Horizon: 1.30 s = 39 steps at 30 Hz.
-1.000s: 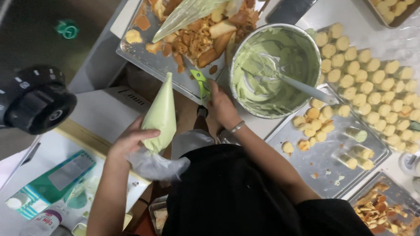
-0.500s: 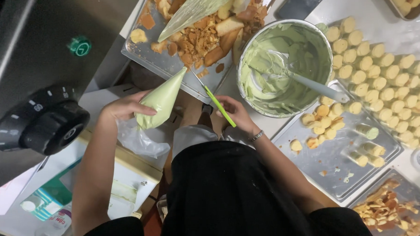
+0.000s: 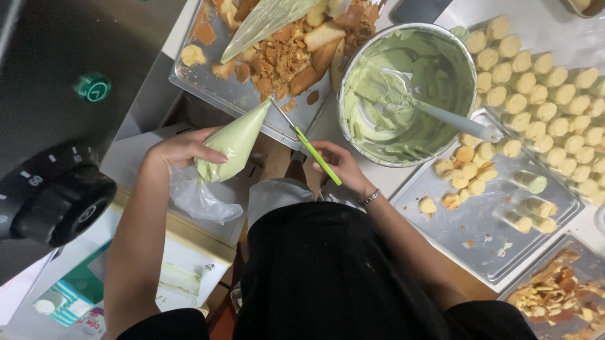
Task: Pipe green frosting into small pastry shells.
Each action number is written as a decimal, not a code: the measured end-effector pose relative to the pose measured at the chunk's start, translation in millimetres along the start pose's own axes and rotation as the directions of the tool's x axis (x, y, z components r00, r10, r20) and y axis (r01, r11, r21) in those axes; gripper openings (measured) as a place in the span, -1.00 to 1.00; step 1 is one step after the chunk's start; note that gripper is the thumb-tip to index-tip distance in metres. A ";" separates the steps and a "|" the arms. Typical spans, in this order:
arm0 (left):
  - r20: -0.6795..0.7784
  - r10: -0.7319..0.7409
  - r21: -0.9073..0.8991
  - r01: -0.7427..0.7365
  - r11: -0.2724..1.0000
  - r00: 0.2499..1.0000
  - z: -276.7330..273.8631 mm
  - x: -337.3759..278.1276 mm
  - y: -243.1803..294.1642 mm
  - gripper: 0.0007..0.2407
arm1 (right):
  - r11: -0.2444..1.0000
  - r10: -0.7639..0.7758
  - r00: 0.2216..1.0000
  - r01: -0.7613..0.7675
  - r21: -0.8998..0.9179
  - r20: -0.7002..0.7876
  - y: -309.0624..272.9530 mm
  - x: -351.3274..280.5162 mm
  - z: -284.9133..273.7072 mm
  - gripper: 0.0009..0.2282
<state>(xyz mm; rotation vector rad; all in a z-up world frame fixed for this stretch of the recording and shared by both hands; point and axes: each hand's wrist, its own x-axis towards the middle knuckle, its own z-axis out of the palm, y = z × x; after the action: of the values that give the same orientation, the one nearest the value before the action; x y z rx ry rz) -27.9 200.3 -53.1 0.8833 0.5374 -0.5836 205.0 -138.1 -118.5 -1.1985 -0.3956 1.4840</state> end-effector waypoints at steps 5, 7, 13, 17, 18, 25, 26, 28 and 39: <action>0.001 -0.041 0.031 0.041 0.999 0.999 0.9 3.2 -2.3 -0.26 | 0.999 -0.025 1.000 0.024 -0.036 -0.008 1.4 1.2 -0.9 -0.56; 0.011 -0.049 0.041 0.048 0.998 0.999 1.3 4.1 -1.4 -0.25 | 0.998 -0.021 0.999 0.019 -0.056 -0.024 0.4 0.3 -1.9 -0.57; 0.035 -0.041 0.042 0.040 0.998 0.999 -4.9 5.5 -3.2 -0.25 | 0.999 0.031 0.999 -0.032 0.019 0.040 7.4 0.4 -11.9 -0.56; 0.016 -0.082 0.024 0.081 0.996 0.997 -7.3 8.1 -3.4 -0.25 | 0.992 0.086 0.996 -0.088 0.090 0.029 4.7 -1.7 -10.3 -0.57; 0.015 -0.094 0.017 0.094 0.995 0.995 -7.8 8.8 -2.8 -0.25 | 0.993 0.082 0.996 -0.085 0.085 0.031 4.0 -1.9 -10.0 -0.57; 0.024 -0.090 0.001 0.090 0.996 0.996 -5.3 8.0 2.5 -0.24 | 0.982 0.102 0.994 -0.107 0.158 0.041 9.8 -1.5 -13.4 -0.59; 0.024 -0.093 -0.002 0.093 0.996 0.995 -3.2 7.0 5.4 -0.23 | 0.985 0.109 0.994 -0.112 0.130 0.025 8.9 -1.9 -13.1 -0.59; 0.025 -0.096 -0.004 0.096 0.995 0.995 -2.0 5.9 7.4 -0.23 | 0.988 0.117 0.993 -0.117 0.102 0.008 10.3 -2.4 -14.4 -0.59; 0.150 0.071 0.113 -0.089 0.990 0.986 29.6 0.8 7.8 -0.18 | 0.507 -0.336 0.914 -0.028 -0.861 -0.227 -60.3 28.7 56.0 -0.53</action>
<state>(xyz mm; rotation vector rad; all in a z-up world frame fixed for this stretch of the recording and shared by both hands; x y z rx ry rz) -16.5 179.5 -33.7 0.9622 0.3355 -0.6064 195.2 -73.8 -60.3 -2.1265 -1.0303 0.8065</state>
